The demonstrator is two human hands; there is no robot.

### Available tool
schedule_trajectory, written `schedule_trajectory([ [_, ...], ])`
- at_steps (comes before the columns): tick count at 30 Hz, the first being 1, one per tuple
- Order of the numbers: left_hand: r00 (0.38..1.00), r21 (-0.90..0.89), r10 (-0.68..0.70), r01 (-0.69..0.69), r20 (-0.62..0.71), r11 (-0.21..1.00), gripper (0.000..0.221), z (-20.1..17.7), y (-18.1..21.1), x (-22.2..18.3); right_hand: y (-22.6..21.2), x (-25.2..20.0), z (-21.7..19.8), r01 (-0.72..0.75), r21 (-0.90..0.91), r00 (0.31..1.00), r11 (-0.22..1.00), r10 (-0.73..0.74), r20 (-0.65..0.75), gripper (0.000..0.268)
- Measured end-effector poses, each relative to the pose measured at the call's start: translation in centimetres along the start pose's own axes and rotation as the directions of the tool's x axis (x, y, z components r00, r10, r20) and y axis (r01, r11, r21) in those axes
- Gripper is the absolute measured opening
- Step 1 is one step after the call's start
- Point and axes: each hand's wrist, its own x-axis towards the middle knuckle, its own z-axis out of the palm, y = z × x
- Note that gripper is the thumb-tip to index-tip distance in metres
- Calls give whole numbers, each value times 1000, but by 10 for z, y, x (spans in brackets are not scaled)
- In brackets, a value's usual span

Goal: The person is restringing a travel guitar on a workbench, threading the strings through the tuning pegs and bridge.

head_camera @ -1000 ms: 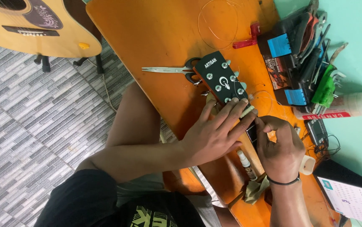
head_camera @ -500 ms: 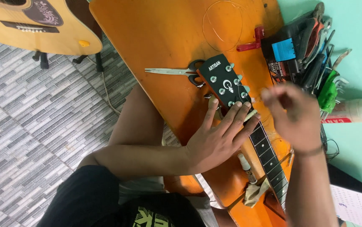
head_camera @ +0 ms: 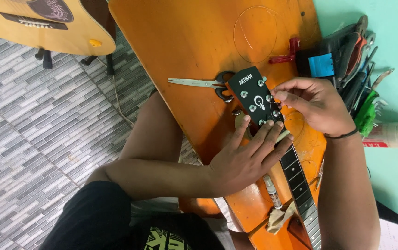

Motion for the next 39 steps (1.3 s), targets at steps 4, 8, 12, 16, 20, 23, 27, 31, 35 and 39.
schedule_trajectory([
  [4, 999, -9, 12, -11, 38, 1000, 58, -1, 0, 0, 1, 2, 3, 0, -25, 1000, 1000, -1, -6, 13],
  [8, 1000, -19, -13, 13, -7, 1000, 49, -1, 0, 2, -6, 0, 6, 126, -142, 992, 982, -125, 17, 10],
  [12, 1000, -24, -7, 7, -26, 1000, 45, -2, -1, 3, -11, -5, 8, 275, -321, 958, 906, -288, 9, 9],
  [16, 1000, -50, 1, -2, -22, 999, 45, -3, -3, 3, -5, -7, 11, 430, -386, 889, 816, -457, 24, 3],
  [20, 999, -40, 1, -3, -34, 999, 43, -1, -2, 1, -9, -10, 13, 503, -491, 838, 711, -541, 74, 10],
  [23, 998, -16, 6, -7, -64, 1000, 42, -2, -4, 2, -7, -9, 13, 541, -587, 794, 603, -596, 120, 12],
  [27, 999, -43, 8, -11, -53, 999, 43, 0, -4, 1, -2, -6, 9, 563, -696, 751, 445, -628, 206, 18],
  [31, 999, -29, 7, -9, -49, 1000, 47, 1, -4, 0, 0, -4, 7, 553, -743, 739, 377, -634, 229, 22],
  [35, 999, -137, 28, -32, -34, 990, 72, -1, -10, 4, 0, -4, 6, 570, -731, 720, 376, -657, 223, 26],
  [39, 976, -325, -20, -53, -215, 944, 62, -9, -24, 18, 4, -2, 5, 561, -732, 729, 386, -650, 216, 42],
])
